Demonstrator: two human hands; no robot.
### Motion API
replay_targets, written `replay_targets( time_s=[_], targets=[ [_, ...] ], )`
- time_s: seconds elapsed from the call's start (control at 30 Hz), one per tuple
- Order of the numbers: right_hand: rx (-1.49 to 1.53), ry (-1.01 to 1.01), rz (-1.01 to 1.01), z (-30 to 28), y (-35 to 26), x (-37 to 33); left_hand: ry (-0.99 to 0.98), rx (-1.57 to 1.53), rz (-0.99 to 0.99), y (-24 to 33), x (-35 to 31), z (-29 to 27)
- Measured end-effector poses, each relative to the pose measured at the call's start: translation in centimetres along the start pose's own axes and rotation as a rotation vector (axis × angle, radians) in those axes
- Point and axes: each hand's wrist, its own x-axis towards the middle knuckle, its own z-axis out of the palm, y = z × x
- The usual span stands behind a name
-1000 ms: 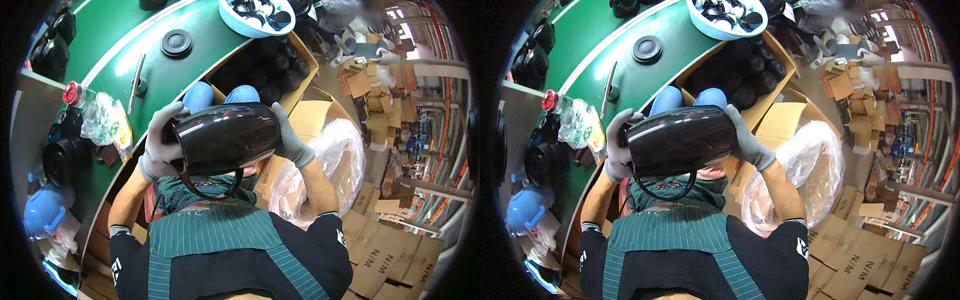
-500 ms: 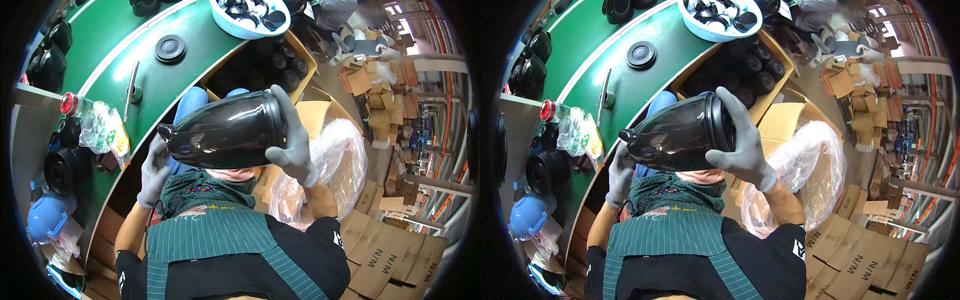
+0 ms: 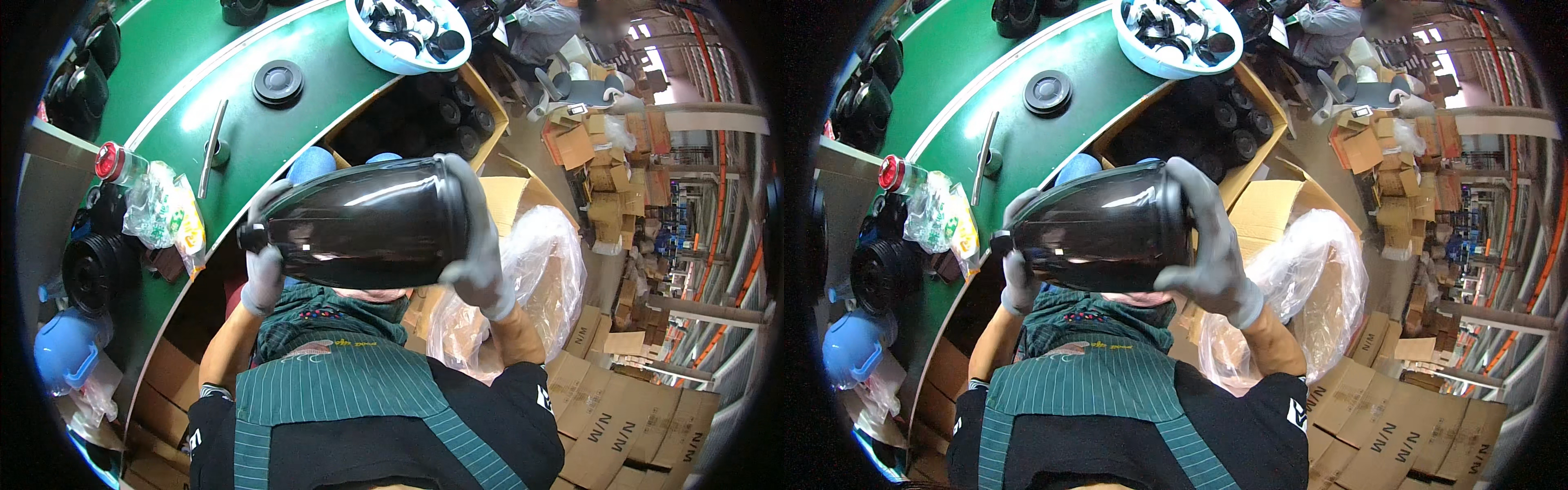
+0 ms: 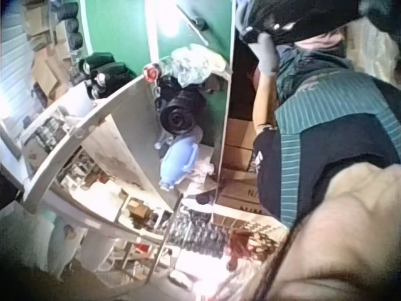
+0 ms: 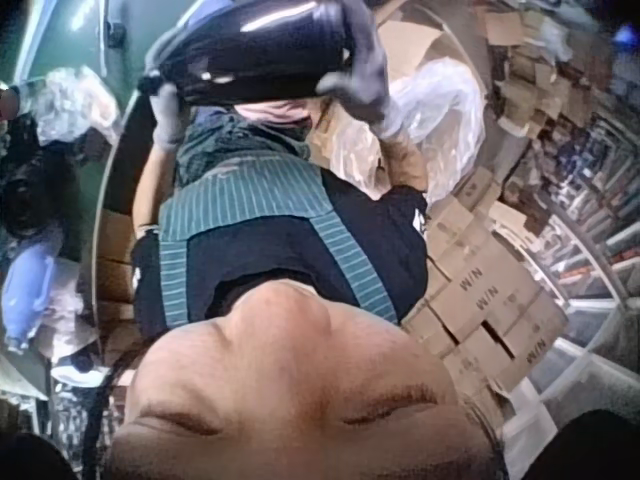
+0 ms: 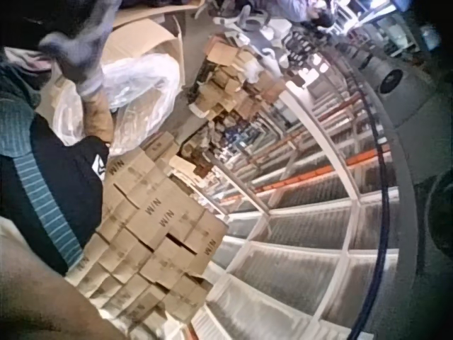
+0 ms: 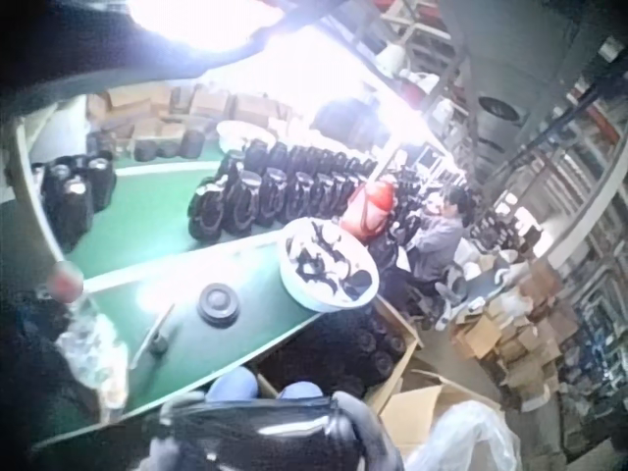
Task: The person assembles black ceramic jars by inserting a metal rod into the base and securing a lid. They handle each jar one at a time, rotate it to inspect the fit, and place the completed unit on the table.
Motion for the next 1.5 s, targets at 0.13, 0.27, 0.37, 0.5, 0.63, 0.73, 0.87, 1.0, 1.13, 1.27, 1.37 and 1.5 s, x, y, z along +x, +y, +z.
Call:
replay_targets(
  time_s=[0.13,0.27,0.37,0.5,0.63,0.73,0.87,1.0,1.13,1.27,1.37,1.5],
  targets=[
    [0.481,-0.092,0.693,0.4,2.7,-1.0,-0.359,0.681,0.826,4.9,2.1,0.8],
    [0.561,-0.217,0.772,0.2,2.1,-1.5,0.021,0.104,-0.035,1.1,1.2,-1.1],
    [-0.016,-0.141,0.208,0.4,0.5,-1.8,0.053,-0.419,-0.32,-0.6,1.2,-3.0],
    [-0.285,-0.124,-0.453,2.8,1.7,0.4,0.025,-0.53,-0.576,-3.2,0.5,-3.1],
    [-0.104,0.049,-0.088,4.7,0.4,0.4,0.089,-0.363,-0.436,-3.5,-0.5,-2.3],
    [0.265,0.11,0.221,5.2,1.4,0.5,0.05,0.141,-0.084,-1.5,-0.5,-1.8],
    [0.043,-0.102,0.453,3.2,3.6,0.2,0.07,0.041,-0.158,-1.9,-0.3,-1.6],
    [-0.186,-0.061,-0.176,4.3,3.4,0.3,0.184,-0.237,-0.387,-6.1,-0.5,-3.6],
    [-0.077,-0.074,-0.287,4.6,4.3,-0.3,0.257,-0.485,-0.66,-1.3,0.3,-0.4],
    [0.446,0.122,0.208,6.6,2.2,-0.2,0.171,0.011,-0.087,-1.8,-0.2,-0.9],
    [0.212,-0.16,0.48,4.4,10.0,-4.0,-0.08,0.554,0.445,1.9,1.4,-0.6],
    [0.387,-0.057,0.488,5.3,5.1,-3.1,0.042,0.163,-0.132,2.2,2.2,-1.6]
  ],
)
